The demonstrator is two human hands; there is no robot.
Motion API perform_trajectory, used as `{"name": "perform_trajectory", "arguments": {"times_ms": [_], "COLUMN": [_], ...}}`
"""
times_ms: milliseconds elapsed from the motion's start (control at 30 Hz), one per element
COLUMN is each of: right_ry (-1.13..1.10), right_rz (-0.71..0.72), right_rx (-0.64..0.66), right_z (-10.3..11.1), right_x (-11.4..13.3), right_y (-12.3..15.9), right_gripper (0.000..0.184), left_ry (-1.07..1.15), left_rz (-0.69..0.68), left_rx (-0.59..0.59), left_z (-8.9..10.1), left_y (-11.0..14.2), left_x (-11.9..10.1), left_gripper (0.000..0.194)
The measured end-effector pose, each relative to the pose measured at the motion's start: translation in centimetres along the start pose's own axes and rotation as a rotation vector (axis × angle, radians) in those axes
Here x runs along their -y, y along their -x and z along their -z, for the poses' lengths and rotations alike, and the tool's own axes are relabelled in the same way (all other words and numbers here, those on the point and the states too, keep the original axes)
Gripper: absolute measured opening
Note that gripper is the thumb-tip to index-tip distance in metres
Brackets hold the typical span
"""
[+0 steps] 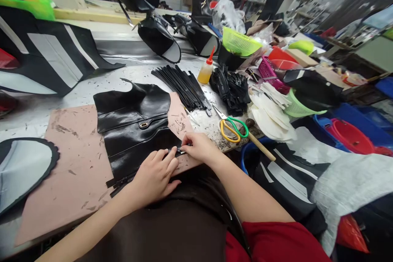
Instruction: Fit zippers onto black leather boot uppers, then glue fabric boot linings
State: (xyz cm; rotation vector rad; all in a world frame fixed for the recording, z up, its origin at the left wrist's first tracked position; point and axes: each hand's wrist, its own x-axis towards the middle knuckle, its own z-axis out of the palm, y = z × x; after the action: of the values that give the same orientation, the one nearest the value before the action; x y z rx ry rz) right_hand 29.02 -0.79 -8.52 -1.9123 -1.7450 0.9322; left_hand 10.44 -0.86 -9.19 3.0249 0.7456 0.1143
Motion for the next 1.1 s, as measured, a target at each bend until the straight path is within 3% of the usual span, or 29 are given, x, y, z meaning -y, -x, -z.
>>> {"name": "perform_trajectory", "arguments": {"times_ms": [200,333,433,500,600,667,767,867,967,1100], "right_ry": [0.125,0.124,0.279,0.384,0.428,0.459,0.672,0.868,0.854,0.677], "right_rz": [0.049,0.085,0.304,0.501,0.646,0.545,0.124,-0.235,-0.304,-0.401], "right_rx": [-0.026,-0.178,-0.378,-0.462,-0.423,-0.447,-0.574,-0.46,-0.331,-0.296], "right_z": [0.4,-0.1,-1.5,-2.4,-2.1,-0.4,3.2,6.2,7.8,9.2], "right_x": [0.6,0.0,-0.1,-0.1,-0.7,-1.9,-5.2,-8.3,-9.5,-8.3], "right_y": [0.5,1.6,2.8,3.5,4.1,4.2,3.8,3.0,2.5,3.0], "right_gripper": [0.007,0.01,0.005,0.016,0.02,0.018,0.022,0.041,0.055,0.061], "left_ry": [-0.004,-0.039,-0.063,-0.08,-0.108,-0.129,-0.157,-0.181,-0.18,-0.1], "left_rz": [0.038,0.045,0.018,-0.018,-0.049,-0.033,-0.007,-0.002,0.005,0.04], "left_rx": [-0.071,-0.064,-0.1,-0.113,-0.115,-0.148,-0.2,-0.218,-0.228,-0.217], "left_z": [-0.6,-0.4,-0.1,0.0,-0.4,-0.8,-1.3,-1.6,-1.6,-1.4], "left_y": [-0.1,-0.8,-1.4,-1.7,-1.6,-1.3,-0.6,-0.2,-0.3,-0.5], "left_x": [0.1,0.0,-0.2,-0.2,-0.5,-0.7,-1.1,-1.4,-1.3,-0.8], "left_gripper": [0.066,0.067,0.061,0.05,0.044,0.046,0.043,0.043,0.046,0.046]}}
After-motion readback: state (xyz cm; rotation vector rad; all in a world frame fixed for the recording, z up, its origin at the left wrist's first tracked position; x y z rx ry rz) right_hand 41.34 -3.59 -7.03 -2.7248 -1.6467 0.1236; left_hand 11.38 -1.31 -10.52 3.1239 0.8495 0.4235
